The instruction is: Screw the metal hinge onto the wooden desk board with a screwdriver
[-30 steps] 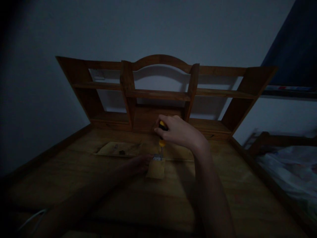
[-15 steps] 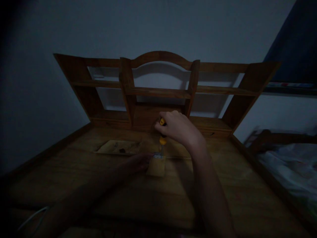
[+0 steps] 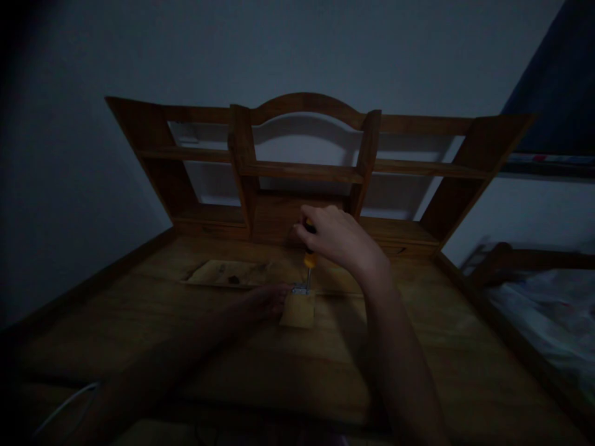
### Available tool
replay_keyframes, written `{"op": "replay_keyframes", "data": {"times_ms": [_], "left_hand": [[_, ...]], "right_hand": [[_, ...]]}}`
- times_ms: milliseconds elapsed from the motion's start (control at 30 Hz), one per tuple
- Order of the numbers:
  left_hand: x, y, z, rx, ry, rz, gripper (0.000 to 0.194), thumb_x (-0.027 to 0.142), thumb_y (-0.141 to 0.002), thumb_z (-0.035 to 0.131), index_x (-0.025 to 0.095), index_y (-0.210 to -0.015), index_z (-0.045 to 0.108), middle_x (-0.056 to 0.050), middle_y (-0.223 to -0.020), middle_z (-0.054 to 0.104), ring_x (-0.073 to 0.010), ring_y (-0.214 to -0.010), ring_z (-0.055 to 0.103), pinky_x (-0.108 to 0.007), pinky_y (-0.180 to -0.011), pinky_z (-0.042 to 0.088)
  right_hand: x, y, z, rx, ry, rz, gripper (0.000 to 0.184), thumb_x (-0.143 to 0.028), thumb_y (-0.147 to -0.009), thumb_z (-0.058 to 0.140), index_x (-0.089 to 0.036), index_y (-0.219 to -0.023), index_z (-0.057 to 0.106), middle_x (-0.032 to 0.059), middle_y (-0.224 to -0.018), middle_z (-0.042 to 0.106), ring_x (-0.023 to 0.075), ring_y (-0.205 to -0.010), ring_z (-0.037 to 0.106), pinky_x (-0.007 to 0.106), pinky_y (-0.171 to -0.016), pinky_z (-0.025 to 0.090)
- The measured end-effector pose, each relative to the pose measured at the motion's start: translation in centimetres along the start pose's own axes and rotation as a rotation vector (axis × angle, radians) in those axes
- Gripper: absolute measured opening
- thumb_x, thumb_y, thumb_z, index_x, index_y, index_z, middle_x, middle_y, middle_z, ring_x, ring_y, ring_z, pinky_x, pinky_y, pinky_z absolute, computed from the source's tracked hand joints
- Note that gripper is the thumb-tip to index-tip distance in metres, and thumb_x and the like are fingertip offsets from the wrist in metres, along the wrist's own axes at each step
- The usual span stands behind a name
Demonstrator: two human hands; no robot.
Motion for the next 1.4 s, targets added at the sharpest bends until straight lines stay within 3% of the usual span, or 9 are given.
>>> {"op": "replay_keyframes", "data": {"times_ms": [67,267,367,533,767,867,1000,1200,1400], "left_hand": [[-0.2,-0.3,-0.6,-0.011,-0.011,-0.010,0.023,0.021,-0.083,0.069,0.012,-0.105,0.065,-0.006,-0.085,0.067,-0.0104,-0.062,0.061,-0.018,-0.052,0.044],[-0.2,-0.8,-1.1,-0.029,-0.023,-0.012,0.026,0.022,-0.084,0.068,0.012,-0.107,0.064,-0.005,-0.087,0.066,-0.0098,-0.063,0.061,-0.019,-0.056,0.046],[0.1,-0.5,-0.5,-0.054,-0.028,-0.016,0.025,0.021,-0.084,0.067,0.011,-0.106,0.063,-0.005,-0.086,0.066,-0.0093,-0.060,0.059,-0.019,-0.055,0.044],[0.3,0.0,0.2,0.020,-0.035,-0.031,0.022,0.021,-0.085,0.066,0.012,-0.104,0.062,-0.004,-0.079,0.065,-0.0081,-0.057,0.056,-0.017,-0.051,0.039],[0.3,-0.1,0.2,0.032,-0.057,-0.048,0.025,0.025,-0.083,0.070,0.013,-0.103,0.062,-0.001,-0.073,0.062,-0.0076,-0.053,0.055,-0.017,-0.048,0.037],[0.3,0.1,0.4,0.012,-0.069,-0.032,0.024,0.025,-0.082,0.070,0.012,-0.101,0.063,-0.002,-0.073,0.062,-0.0080,-0.053,0.055,-0.018,-0.049,0.037],[0.3,0.2,0.3,0.000,-0.104,-0.050,0.026,0.028,-0.083,0.070,0.012,-0.103,0.065,-0.002,-0.074,0.063,-0.0082,-0.053,0.055,-0.019,-0.051,0.038],[0.4,0.3,0.3,-0.025,-0.075,-0.021,0.022,0.025,-0.083,0.070,0.012,-0.100,0.067,-0.003,-0.079,0.066,-0.0082,-0.058,0.056,-0.019,-0.053,0.039],[0.4,0.6,0.7,0.014,-0.098,-0.027,0.024,0.028,-0.081,0.073,0.013,-0.098,0.067,-0.004,-0.081,0.067,-0.0090,-0.059,0.057,-0.020,-0.055,0.040]], "right_hand": [[0.1,-0.1,0.0,0.005,-0.004,0.002,0.023,-0.041,-0.091,0.051,-0.020,-0.091,0.061,0.0046,-0.084,0.067,0.0188,-0.074,0.060,0.029,-0.069,0.040],[0.4,0.4,-0.7,-0.070,-0.109,-0.087,0.012,-0.025,-0.086,0.055,-0.021,-0.096,0.060,0.0011,-0.092,0.068,0.0162,-0.079,0.060,0.026,-0.070,0.041],[0.5,0.3,-0.4,-0.051,-0.068,-0.063,0.015,-0.031,-0.092,0.050,-0.020,-0.095,0.061,0.0024,-0.087,0.068,0.0163,-0.075,0.061,0.026,-0.068,0.041],[0.9,-0.1,0.2,0.006,0.021,0.011,0.029,-0.047,-0.093,0.051,-0.020,-0.092,0.061,0.0050,-0.083,0.067,0.0192,-0.073,0.061,0.028,-0.064,0.040],[1.0,0.4,-0.7,-0.100,-0.112,-0.042,0.014,-0.027,-0.085,0.056,-0.022,-0.098,0.059,0.0009,-0.092,0.068,0.0165,-0.080,0.062,0.026,-0.071,0.042],[0.7,0.2,-0.4,-0.064,-0.064,-0.030,0.017,-0.035,-0.091,0.052,-0.020,-0.096,0.060,0.0030,-0.091,0.069,0.0172,-0.079,0.063,0.027,-0.069,0.041],[0.2,0.0,0.3,0.031,0.133,0.093,0.032,-0.049,-0.092,0.049,-0.019,-0.098,0.060,0.0068,-0.082,0.068,0.0221,-0.074,0.063,0.030,-0.064,0.039],[-0.4,0.3,0.0,-0.039,0.038,0.004,0.016,-0.032,-0.089,0.050,-0.022,-0.096,0.060,0.0036,-0.088,0.069,0.0195,-0.078,0.063,0.028,-0.070,0.041],[-0.2,0.1,0.2,0.045,0.170,0.097,0.024,-0.039,-0.091,0.046,-0.020,-0.097,0.059,0.0069,-0.082,0.067,0.0220,-0.074,0.062,0.030,-0.065,0.040]]}}
Point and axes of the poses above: each hand's wrist, its own y-axis away from the middle knuckle, its own z-axis out of the palm, x = y × z, the point moved 1 cm from there along -y, towards the middle knuckle
